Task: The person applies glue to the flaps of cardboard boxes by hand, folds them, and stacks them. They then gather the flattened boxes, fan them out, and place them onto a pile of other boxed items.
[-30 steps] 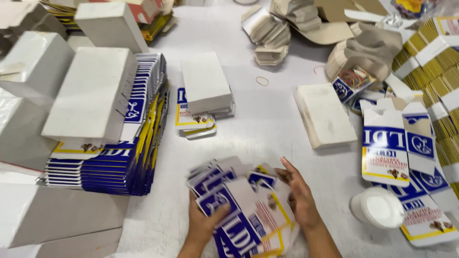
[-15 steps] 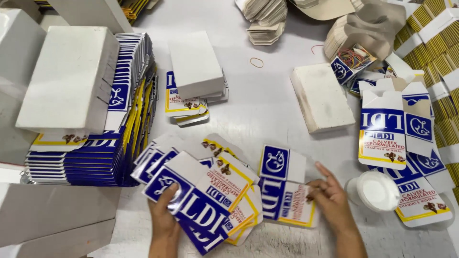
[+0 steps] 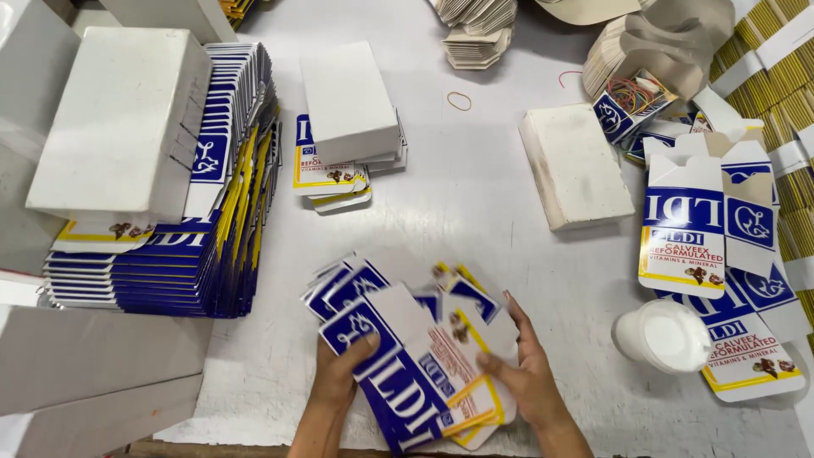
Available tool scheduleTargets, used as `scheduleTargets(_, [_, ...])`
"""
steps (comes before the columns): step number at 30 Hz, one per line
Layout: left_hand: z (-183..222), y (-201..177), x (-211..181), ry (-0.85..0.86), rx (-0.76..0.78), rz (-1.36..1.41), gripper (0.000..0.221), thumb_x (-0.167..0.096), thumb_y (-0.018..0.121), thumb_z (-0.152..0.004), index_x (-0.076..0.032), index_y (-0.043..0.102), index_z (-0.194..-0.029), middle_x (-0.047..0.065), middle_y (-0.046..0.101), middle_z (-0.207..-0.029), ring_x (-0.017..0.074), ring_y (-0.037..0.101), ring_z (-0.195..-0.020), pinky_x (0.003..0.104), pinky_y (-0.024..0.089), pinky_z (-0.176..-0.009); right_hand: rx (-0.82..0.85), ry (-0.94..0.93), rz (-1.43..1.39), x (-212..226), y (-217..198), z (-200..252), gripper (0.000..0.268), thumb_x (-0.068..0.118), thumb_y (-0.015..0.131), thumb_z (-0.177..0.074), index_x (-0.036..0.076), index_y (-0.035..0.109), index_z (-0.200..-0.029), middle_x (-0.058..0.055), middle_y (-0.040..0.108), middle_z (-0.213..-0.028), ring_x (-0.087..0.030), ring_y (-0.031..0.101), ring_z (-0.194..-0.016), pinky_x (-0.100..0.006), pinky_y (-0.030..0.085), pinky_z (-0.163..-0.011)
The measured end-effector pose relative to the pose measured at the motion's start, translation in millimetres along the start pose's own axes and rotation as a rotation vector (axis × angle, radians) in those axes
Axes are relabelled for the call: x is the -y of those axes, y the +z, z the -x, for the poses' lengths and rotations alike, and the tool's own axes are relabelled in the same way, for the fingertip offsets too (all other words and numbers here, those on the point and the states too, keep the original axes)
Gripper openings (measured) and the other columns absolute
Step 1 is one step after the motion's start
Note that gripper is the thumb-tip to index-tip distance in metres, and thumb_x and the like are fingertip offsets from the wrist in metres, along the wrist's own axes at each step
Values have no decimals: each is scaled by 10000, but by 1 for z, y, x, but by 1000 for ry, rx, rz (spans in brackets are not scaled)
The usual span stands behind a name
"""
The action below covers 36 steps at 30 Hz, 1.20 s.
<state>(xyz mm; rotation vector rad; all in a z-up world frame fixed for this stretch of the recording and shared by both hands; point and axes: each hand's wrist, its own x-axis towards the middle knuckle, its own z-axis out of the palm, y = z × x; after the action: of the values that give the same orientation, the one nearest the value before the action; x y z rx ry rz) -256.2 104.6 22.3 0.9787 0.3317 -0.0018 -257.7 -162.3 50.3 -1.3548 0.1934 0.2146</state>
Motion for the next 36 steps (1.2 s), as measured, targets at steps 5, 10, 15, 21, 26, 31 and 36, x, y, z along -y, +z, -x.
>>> scheduleTargets(5, [2,-12,-2,-116,131,104,534,-39,756,-727,49,602,-1231,148,737,-984,232,750,-844,359,630,-723,57,-84,114,2,-1,7,1032,2,775,-741,144,228,-1605,-133,560,-1433,-238,557,-1304,-384,436,-1098])
scheduleTargets(10, [-3,-22,-1,-28,-32,233,517,-11,723,-740,26,591,-1238,137,731,-991,233,747,-835,356,629,-732,107,-110,148,-17,-46,2,1030,-46,760,-787,121,230,-1653,-150,560,-1362,-219,545,-1219,-354,424,-1061])
scheduleTargets(15, [-6,-45,-19,54,-196,340,450,-31,688,-798,39,608,-1236,146,723,-1005,240,750,-859,355,628,-776,-166,16,160,23,-54,-8,932,-74,650,-794,178,287,-1615,-105,716,-1158,-160,668,-1021,-354,539,-931])
scheduleTargets(21, [0,-13,2,35,-92,173,453,-22,703,-773,28,612,-1214,143,713,-972,247,736,-866,359,627,-796,-2,-60,-22,20,-53,-22,818,51,601,-922,170,268,-1660,-120,712,-1027,-144,675,-923,-311,558,-866])
scheduleTargets(26, [-5,-4,0,41,-264,345,414,-53,689,-806,1,608,-1209,129,697,-1030,248,729,-907,371,610,-816,72,-108,144,17,-35,-17,861,30,663,-896,162,257,-1644,-125,672,-1121,-134,641,-1002,-288,545,-889])
scheduleTargets(31, [-2,-60,-18,171,-329,394,426,-67,703,-823,0,611,-1234,127,688,-1070,252,721,-961,372,611,-906,-84,-200,181,26,-87,-29,922,-21,690,-835,153,273,-1639,-155,668,-1238,-151,637,-1080,-280,540,-917])
scheduleTargets(36, [15,-50,-41,188,-98,391,492,-90,715,-759,18,627,-1231,146,722,-1040,268,738,-909,403,610,-851,-260,-392,137,62,-89,-29,893,-56,672,-870,95,290,-1663,-117,643,-1359,-171,651,-1145,-303,572,-947])
